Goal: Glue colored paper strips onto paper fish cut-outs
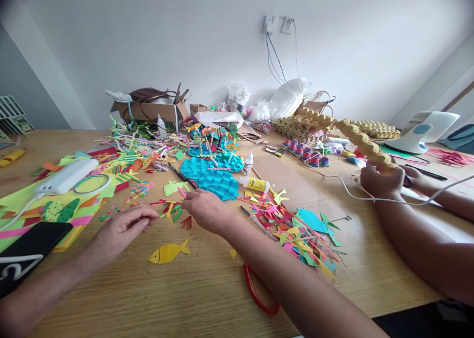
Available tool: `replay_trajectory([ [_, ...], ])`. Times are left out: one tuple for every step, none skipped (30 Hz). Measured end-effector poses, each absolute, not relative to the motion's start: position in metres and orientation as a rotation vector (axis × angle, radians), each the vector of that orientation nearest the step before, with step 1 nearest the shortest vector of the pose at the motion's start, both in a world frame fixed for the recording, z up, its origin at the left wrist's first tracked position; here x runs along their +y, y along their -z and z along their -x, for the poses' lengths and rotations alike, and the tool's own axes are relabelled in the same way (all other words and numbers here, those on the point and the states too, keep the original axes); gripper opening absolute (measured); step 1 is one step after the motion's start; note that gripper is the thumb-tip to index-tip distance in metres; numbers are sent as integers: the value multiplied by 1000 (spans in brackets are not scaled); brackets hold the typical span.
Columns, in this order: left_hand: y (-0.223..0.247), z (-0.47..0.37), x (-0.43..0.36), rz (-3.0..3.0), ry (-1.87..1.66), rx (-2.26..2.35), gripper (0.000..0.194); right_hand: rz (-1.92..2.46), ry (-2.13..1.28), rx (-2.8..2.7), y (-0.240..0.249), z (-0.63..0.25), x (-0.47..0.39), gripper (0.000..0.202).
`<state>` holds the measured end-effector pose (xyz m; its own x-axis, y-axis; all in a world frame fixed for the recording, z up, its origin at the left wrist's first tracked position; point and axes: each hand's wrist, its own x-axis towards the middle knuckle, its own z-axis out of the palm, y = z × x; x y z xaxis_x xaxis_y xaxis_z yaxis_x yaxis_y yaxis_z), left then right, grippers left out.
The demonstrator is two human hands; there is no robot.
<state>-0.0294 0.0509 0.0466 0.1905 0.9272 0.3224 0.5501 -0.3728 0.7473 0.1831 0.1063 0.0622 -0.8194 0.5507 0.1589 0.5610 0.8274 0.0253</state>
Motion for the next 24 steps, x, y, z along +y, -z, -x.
replay_trajectory([
  [-45,28,51,-1989,-1037,1365,18,863,130,-2874,-59,-178,109,13],
  [-42,27,50,-1964,-1025,1353,18,860,151,-2887,-56,-174,111,13],
  [-38,27,49,-1926,-1022,1341,18,860,168,-2895,-53,-171,114,12],
  [-32,27,48,-1878,-1024,1331,18,863,183,-2900,-50,-168,116,12],
  [-26,27,47,-1819,-1031,1327,19,866,192,-2906,-47,-166,118,12],
  [-20,27,46,-1758,-1041,1326,19,869,199,-2911,-45,-165,120,12],
  [-15,27,45,-1702,-1052,1326,19,871,206,-2919,-43,-163,121,12],
  [-11,27,44,-1656,-1060,1324,19,873,211,-2927,-41,-162,122,12],
  [-8,27,44,-1625,-1065,1322,20,873,214,-2937,-40,-161,123,12],
  [-5,27,44,-1604,-1069,1322,20,873,214,-2947,-39,-160,124,12],
  [-4,27,44,-1591,-1071,1325,20,871,212,-2957,-38,-159,125,12],
  [-3,27,45,-1583,-1074,1329,21,870,208,-2964,-38,-157,127,12],
  [-2,27,46,-1573,-1081,1334,21,868,201,-2970,-38,-156,128,12],
  [-2,27,47,-1561,-1088,1336,21,866,190,-2973,-38,-155,129,12],
  [-2,27,48,-1550,-1093,1334,21,864,176,-2975,-38,-154,130,12],
  [-1,27,48,-1537,-1098,1328,21,864,158,-2975,-38,-153,132,12],
  [-1,26,49,-1523,-1103,1322,21,868,136,-2972,-38,-152,133,12],
  [-2,26,49,-1506,-1108,1317,21,875,109,-2968,-39,-152,133,13],
  [-2,26,49,-1489,-1113,1314,22,884,77,-2961,-39,-153,134,13],
  [-3,26,49,-1472,-1118,1312,22,894,39,-2951,-39,-153,134,14],
  [-4,26,49,-1458,-1122,1310,22,905,-7,-2939,-40,-154,135,15],
  [-5,26,48,-1447,-1126,1308,22,917,-60,-2922,-41,-156,135,16],
  [-7,26,48,-1438,-1128,1305,22,931,-119,-2901,-42,-157,135,17],
  [-8,25,48,-1430,-1130,1303,22,948,-184,-2873,-43,-159,136,18],
])
